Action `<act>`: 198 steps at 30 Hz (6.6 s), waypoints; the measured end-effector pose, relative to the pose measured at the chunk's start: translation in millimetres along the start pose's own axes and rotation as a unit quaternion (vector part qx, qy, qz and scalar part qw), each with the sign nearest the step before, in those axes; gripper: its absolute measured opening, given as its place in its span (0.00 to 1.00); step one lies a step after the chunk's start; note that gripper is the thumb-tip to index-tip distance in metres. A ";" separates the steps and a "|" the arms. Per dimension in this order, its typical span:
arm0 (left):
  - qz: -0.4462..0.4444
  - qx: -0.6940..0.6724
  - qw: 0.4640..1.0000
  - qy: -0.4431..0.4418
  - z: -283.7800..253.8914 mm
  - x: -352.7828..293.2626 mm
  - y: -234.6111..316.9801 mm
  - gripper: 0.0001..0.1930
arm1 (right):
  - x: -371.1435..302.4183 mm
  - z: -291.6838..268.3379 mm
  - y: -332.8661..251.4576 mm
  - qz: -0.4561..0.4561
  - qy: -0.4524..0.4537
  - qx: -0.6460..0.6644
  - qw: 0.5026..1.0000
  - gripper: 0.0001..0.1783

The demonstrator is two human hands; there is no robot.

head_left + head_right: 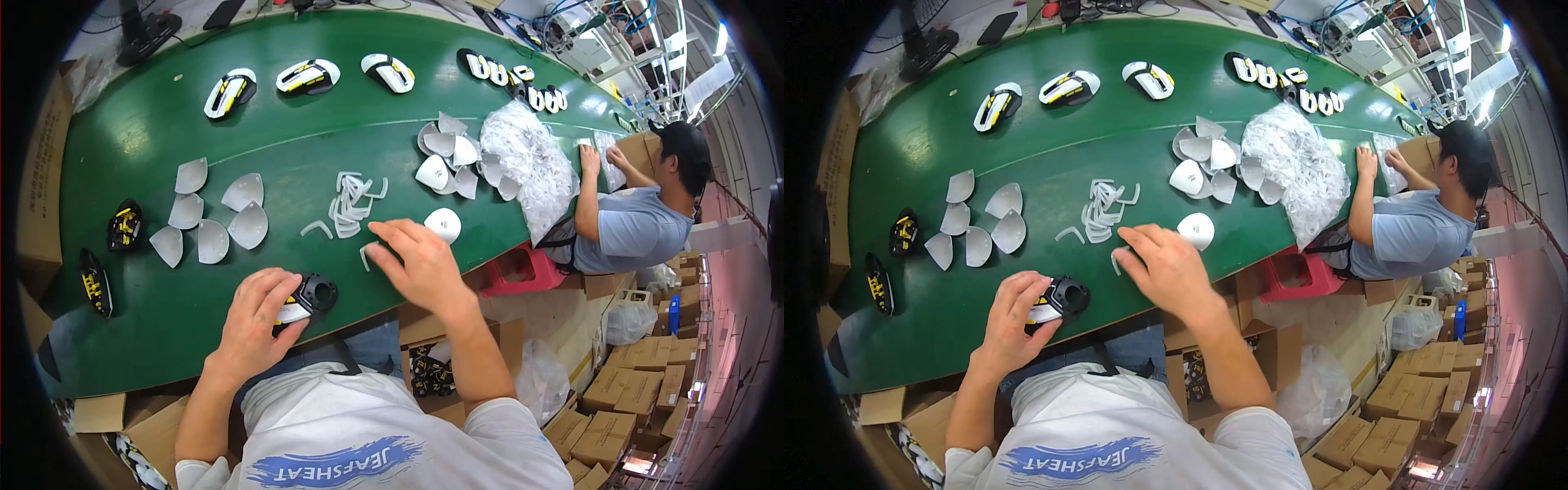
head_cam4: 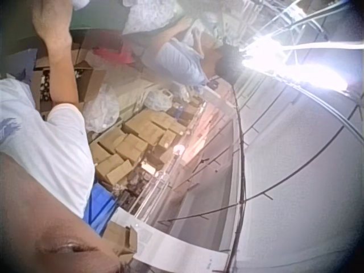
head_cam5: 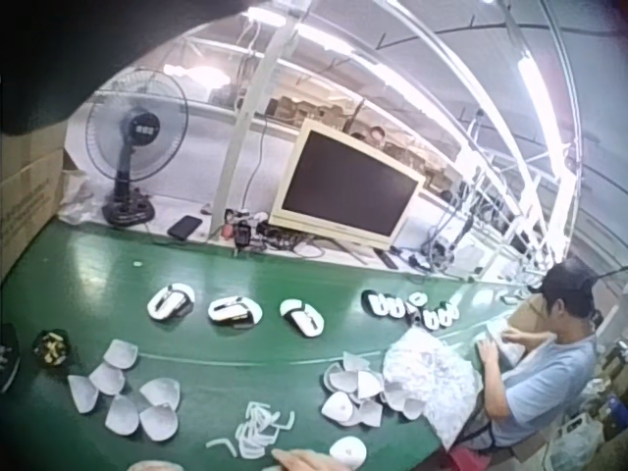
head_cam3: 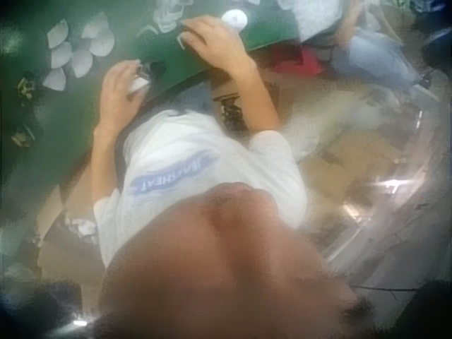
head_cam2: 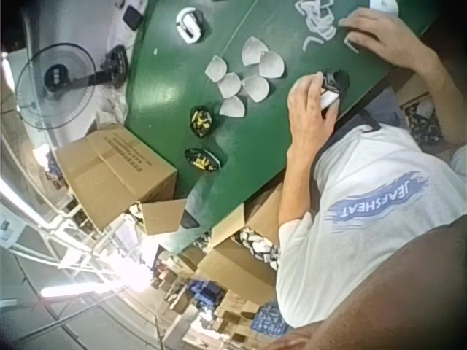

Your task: Manually assemble components of an electronic peripheral (gaming mouse).

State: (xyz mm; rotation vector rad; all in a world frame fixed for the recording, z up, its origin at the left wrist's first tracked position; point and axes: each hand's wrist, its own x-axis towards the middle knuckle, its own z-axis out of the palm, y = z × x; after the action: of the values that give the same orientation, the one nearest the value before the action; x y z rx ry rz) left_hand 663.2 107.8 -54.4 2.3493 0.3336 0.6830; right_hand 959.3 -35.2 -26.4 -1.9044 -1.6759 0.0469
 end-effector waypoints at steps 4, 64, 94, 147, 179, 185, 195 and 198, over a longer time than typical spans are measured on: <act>0.000 0.007 1.000 -0.004 -2.0 0.8 -0.3 0.44 | -12.2 16.4 -23.2 0.049 0.032 -0.049 0.997 0.18; -0.066 0.075 0.991 -0.086 -13.1 6.6 -1.5 0.50 | 14.4 0.3 -31.9 -0.330 -0.266 -0.043 0.905 0.32; -0.028 0.035 0.999 -0.005 -3.4 2.0 -10.8 0.42 | 128.4 74.3 -70.6 -0.276 -0.088 -0.071 0.954 0.10; -0.014 -0.003 1.000 0.013 -4.0 -19.3 -28.8 0.48 | 21.2 36.0 -42.2 -0.251 -0.177 -0.122 0.944 0.39; -0.028 0.092 0.995 0.026 0.8 -21.8 -33.5 0.41 | 128.4 85.0 -72.0 -0.224 0.302 0.190 0.907 0.20; -0.020 0.110 0.993 0.024 -5.2 -18.9 -33.0 0.42 | 124.4 107.4 -87.4 -0.218 0.208 0.097 0.948 0.26; -0.032 0.097 0.995 0.011 -2.1 -16.9 -28.0 0.42 | 62.0 63.5 -46.3 -0.093 -0.103 0.315 0.939 0.31; -0.023 0.121 0.992 0.011 -6.2 -21.0 -29.2 0.39 | 21.4 50.3 -58.1 -0.168 -0.195 0.119 0.959 0.39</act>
State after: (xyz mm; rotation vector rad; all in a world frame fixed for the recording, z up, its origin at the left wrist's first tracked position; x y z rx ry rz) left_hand 640.6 124.5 -77.7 2.5550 0.5042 0.6791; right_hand 891.6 6.4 -34.2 -1.4749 -2.1263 0.4961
